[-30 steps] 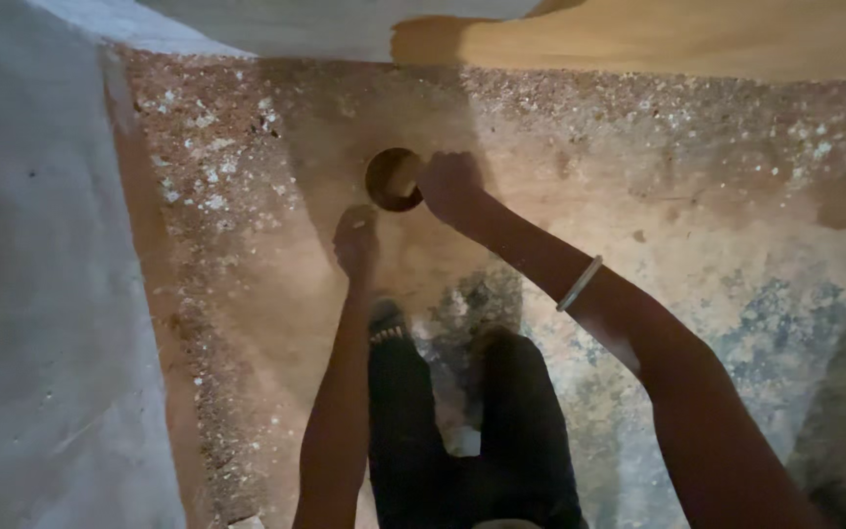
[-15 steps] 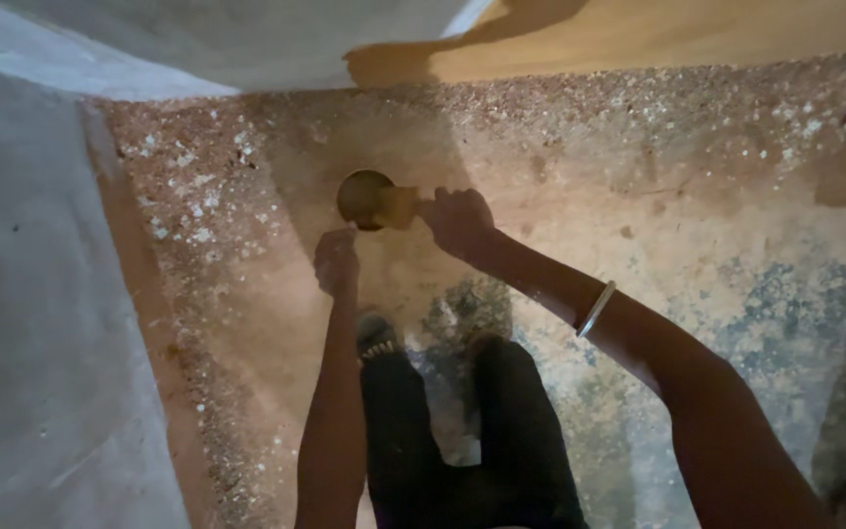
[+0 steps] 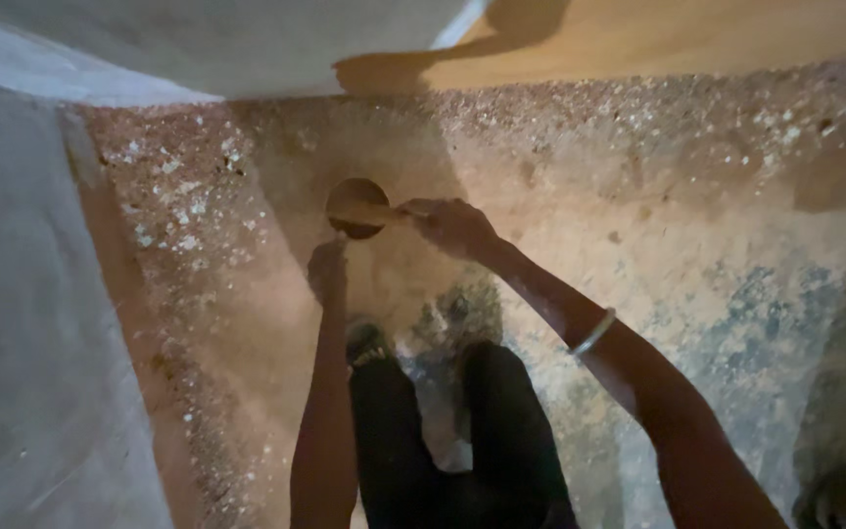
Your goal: The person paints a wall with a brush, repeatedly dipping the brush into a small container on the floor to reload paint. The wall is partially painted in a light yellow color over a white base.
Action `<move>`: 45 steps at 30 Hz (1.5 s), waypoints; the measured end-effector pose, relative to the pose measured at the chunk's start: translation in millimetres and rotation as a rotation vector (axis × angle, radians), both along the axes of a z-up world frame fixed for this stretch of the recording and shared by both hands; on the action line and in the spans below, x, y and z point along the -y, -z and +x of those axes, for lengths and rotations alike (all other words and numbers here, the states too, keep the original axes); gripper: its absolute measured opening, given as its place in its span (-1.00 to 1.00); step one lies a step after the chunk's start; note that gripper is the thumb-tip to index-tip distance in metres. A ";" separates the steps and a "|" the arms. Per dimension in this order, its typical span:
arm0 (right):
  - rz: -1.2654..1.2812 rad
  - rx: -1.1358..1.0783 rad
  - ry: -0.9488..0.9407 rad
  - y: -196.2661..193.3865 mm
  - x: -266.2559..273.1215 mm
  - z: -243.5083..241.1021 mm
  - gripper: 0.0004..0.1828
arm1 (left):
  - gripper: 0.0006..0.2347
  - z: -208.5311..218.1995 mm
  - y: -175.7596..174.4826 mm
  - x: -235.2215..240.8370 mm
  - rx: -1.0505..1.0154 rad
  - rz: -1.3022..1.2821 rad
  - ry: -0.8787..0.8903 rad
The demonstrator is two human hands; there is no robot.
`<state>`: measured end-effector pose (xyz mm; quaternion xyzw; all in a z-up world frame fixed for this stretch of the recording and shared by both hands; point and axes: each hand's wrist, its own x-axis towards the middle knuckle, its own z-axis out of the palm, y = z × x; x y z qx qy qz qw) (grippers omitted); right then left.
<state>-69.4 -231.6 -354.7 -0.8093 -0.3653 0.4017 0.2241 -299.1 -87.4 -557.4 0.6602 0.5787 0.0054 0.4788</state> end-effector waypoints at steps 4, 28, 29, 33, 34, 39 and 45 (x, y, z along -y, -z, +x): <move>0.217 -0.497 0.247 54.0 4.7 4.9 -0.65 | -0.76 -3.2 16.1 5.2 0.299 -0.004 -0.122; 0.040 0.272 -0.075 -36.6 26.2 -17.9 -0.54 | -0.79 1.7 -29.8 7.7 0.319 -0.068 -0.288; 0.099 0.288 -0.067 -28.4 21.7 -22.6 -0.56 | -0.80 -0.1 -24.9 7.6 0.436 -0.065 -0.268; 0.063 0.260 0.016 8.7 9.4 -31.6 -0.71 | -0.84 -2.8 -13.6 4.8 0.414 -0.059 -0.237; -0.013 0.230 0.047 15.3 9.4 -31.5 -0.77 | -0.85 -1.9 -13.9 3.8 0.285 -0.057 -0.242; -0.076 0.231 0.077 23.6 26.1 -29.3 -0.65 | -0.85 1.3 -30.2 2.8 0.277 0.017 -0.186; -0.174 0.274 -0.009 -4.4 36.9 -12.6 -0.69 | -0.81 8.5 -44.9 -1.5 0.056 0.012 -0.175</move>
